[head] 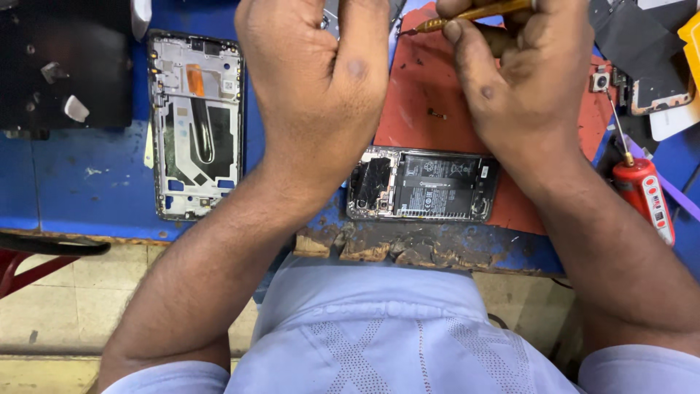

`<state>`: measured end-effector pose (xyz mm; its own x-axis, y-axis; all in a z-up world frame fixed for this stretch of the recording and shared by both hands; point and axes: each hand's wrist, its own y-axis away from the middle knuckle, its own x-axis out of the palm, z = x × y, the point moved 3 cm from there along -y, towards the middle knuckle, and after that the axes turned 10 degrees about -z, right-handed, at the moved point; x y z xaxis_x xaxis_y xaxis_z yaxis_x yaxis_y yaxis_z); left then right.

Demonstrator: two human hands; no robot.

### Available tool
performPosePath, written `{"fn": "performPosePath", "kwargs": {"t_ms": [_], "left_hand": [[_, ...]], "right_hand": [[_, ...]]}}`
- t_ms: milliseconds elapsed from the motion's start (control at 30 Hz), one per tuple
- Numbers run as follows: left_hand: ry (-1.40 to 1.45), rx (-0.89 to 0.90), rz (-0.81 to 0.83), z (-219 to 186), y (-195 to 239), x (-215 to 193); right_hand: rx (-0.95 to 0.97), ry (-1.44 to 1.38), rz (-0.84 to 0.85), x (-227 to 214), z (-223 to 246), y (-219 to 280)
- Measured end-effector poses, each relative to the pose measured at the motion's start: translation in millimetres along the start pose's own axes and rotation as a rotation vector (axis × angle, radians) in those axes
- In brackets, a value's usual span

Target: The person uses a hot air gun to heat a small component, then places it into the smartphone chassis. They use a plastic spudger and a screwdriver to adjust and secure internal parts. Finally, they power on the phone to verify functionality.

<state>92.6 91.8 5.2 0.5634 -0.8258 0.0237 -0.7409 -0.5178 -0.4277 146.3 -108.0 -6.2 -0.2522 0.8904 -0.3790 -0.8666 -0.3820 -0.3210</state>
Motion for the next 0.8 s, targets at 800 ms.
{"fn": "performPosePath", "kwargs": {"t_ms": [800], "left_hand": [[0.07,-0.273,0.706,-6,30,51]], "right_hand": [[-0.004,-0.054,-0.313,-84,23,86]]}}
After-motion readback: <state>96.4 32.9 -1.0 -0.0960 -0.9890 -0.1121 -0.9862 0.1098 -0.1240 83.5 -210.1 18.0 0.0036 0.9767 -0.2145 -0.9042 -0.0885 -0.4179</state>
